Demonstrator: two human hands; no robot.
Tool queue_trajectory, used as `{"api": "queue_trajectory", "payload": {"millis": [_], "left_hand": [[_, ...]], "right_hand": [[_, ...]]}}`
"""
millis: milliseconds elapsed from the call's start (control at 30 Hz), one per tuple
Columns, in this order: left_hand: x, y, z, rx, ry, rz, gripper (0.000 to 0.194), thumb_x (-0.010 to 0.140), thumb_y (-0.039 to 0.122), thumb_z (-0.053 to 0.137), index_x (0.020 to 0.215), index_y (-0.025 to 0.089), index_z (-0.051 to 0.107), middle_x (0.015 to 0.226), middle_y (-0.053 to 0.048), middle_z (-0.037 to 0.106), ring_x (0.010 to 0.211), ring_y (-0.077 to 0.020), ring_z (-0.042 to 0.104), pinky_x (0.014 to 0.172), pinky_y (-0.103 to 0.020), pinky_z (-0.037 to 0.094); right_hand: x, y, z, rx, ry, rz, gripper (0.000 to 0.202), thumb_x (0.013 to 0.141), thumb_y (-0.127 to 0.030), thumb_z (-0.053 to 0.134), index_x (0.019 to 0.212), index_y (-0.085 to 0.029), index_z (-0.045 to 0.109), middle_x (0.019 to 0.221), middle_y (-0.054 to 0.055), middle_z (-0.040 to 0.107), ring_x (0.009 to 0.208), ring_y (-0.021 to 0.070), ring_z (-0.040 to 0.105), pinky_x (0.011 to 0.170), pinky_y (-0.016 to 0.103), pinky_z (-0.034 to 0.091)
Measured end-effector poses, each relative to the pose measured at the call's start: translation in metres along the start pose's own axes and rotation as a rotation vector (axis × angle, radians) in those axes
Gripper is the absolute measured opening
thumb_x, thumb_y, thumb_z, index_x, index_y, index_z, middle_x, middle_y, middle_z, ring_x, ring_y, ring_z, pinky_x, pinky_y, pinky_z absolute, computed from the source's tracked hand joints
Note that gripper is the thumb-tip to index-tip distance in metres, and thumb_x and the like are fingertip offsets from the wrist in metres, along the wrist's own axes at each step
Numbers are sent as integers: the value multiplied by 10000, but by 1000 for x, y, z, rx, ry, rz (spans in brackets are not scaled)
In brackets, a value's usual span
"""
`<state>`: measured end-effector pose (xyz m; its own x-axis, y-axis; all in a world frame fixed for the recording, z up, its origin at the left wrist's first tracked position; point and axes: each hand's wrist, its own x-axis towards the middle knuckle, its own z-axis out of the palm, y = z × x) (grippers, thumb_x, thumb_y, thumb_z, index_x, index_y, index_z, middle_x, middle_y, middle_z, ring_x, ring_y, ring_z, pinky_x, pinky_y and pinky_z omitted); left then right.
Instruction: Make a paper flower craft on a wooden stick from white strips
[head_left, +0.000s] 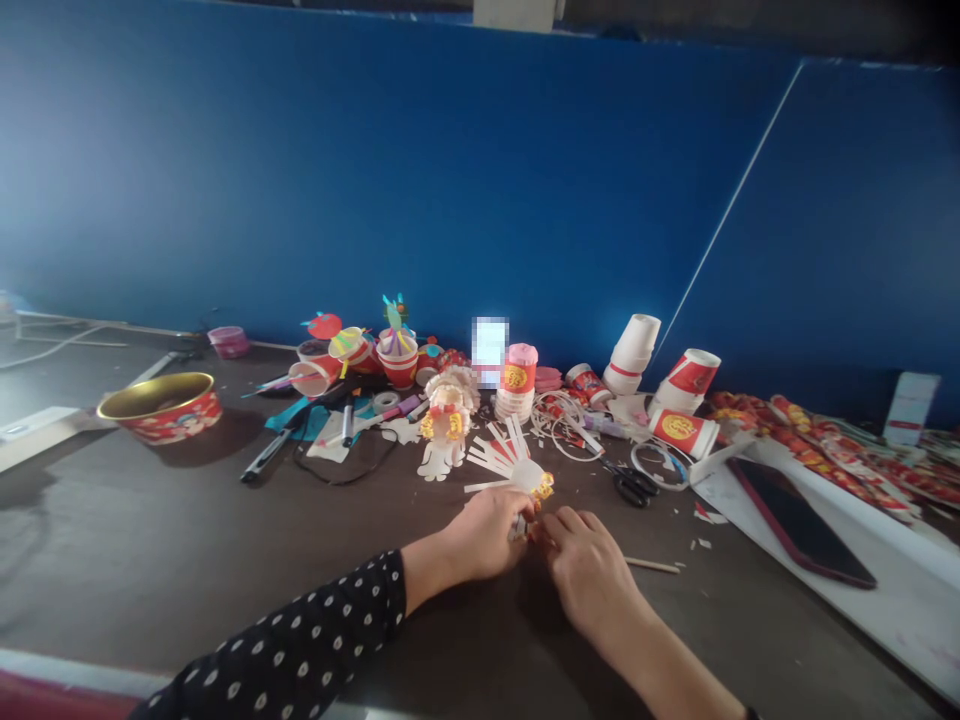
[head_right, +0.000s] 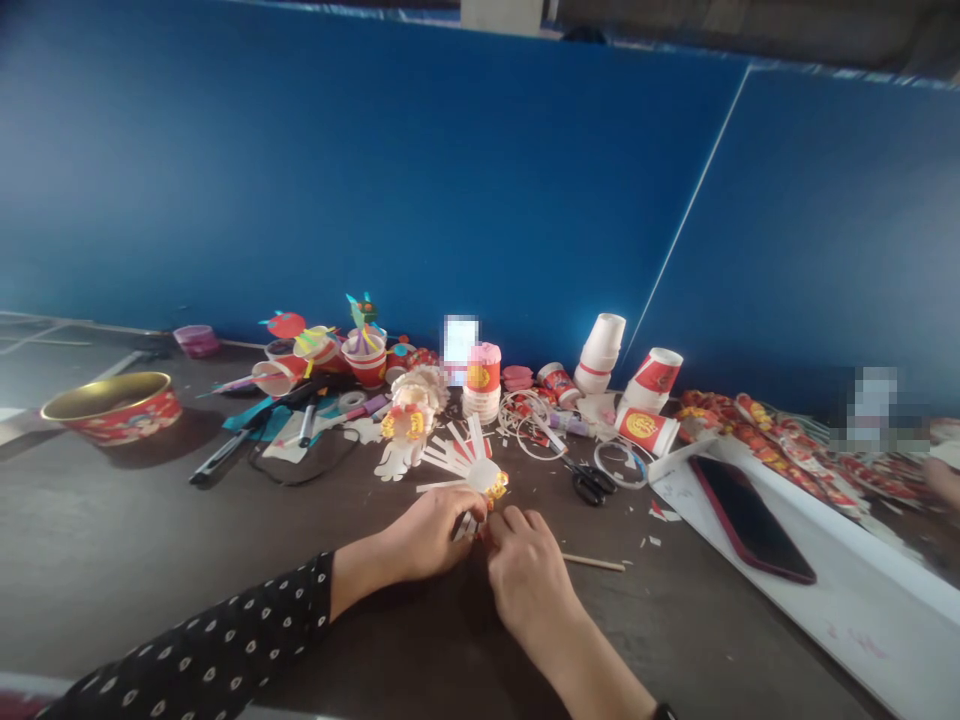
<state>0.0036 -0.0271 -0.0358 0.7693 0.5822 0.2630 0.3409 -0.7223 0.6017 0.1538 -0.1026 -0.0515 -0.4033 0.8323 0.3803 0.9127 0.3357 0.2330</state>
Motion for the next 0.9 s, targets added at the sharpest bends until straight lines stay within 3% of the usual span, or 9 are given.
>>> {"api": "queue_trajectory", "payload": {"millis": [267,433,633,900], "left_hand": [[2,1,-5,-53,-24,102,100,673,62,527,647,140,584,901,-60,657,883,-182,598,795,-247,453],[2,1,-4,-60,-10,25,112,658,44,523,642,139,581,930,-60,656,881,-180,602,767,-241,458],[2,0,-3,-37,-42,63,124,651,33,520,634,138,583,932,-60,646,892,-177,590,779,-231,446],[2,2,-8,-25,-88,61,102,687,114,590,589,134,570,965,-67,631,890,-179,585,778,-235,439]], "right_hand": [[-3,3,-10,97,-115,74,194,858,-128,446,904,-218,611,892,21,606,781,164,482,655,309,311],[-6,7,-17,220,-154,94,255,781,-108,494,960,-237,622,917,24,601,838,169,483,705,290,343],[-8,8,-13,432,-85,150,215,869,-209,462,957,-250,653,895,23,606,832,155,501,731,276,386],[-7,6,-6,471,21,166,183,860,-174,493,839,-221,669,810,24,609,758,136,531,690,250,415]]}}
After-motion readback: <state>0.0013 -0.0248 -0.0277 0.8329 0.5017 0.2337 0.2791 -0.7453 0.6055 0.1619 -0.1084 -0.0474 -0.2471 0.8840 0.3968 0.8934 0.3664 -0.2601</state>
